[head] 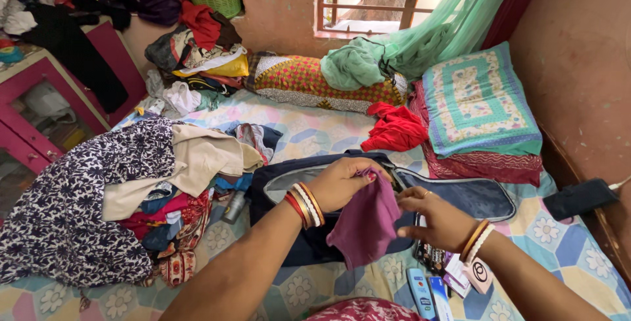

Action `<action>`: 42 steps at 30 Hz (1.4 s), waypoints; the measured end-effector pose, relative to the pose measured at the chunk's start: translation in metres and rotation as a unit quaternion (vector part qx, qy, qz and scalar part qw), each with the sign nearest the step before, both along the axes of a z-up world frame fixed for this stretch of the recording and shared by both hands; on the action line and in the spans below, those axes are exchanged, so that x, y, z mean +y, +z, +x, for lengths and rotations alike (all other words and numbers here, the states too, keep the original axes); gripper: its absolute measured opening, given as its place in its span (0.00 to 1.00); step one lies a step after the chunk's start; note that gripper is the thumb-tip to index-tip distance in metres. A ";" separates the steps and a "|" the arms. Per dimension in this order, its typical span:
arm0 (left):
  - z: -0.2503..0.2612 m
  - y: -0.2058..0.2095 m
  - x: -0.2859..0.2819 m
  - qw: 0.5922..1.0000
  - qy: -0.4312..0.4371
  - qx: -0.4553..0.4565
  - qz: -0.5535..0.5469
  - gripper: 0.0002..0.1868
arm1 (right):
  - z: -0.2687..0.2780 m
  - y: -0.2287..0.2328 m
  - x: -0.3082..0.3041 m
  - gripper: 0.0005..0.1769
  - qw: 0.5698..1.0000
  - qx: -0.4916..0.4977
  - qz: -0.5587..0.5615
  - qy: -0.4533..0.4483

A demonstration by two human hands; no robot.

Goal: The person folds several garments and places them into a dark blue suitcase on a bed. Items handled include a floral-patterned top, a purple garment, and a blue garment. The suitcase remains open on the bed during the process.

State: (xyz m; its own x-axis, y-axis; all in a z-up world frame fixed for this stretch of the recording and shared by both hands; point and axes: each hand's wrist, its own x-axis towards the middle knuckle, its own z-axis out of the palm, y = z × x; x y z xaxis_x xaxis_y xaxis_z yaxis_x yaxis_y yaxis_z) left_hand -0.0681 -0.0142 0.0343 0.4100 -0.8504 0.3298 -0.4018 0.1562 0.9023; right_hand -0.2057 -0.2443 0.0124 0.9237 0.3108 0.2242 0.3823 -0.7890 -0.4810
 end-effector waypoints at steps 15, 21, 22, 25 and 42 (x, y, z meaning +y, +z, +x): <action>0.012 -0.018 0.020 0.989 0.147 -0.008 0.032 0.11 | 0.010 0.040 -0.027 0.11 0.966 -0.004 0.173 -0.190; 0.024 -0.026 0.017 0.990 -0.015 0.130 -0.046 0.11 | 0.016 0.043 -0.039 0.11 0.962 0.085 0.216 -0.146; 0.021 -0.020 0.016 0.988 -0.030 0.141 -0.057 0.12 | 0.015 0.049 -0.041 0.10 0.965 0.099 0.193 -0.145; 0.004 0.000 0.017 0.966 -0.073 0.226 -0.099 0.14 | 0.010 0.065 -0.038 0.12 0.941 0.126 0.292 -0.117; -0.068 -0.077 -0.034 0.868 -0.196 0.450 -0.077 0.17 | 0.043 0.044 -0.080 0.15 0.668 0.150 0.679 -0.264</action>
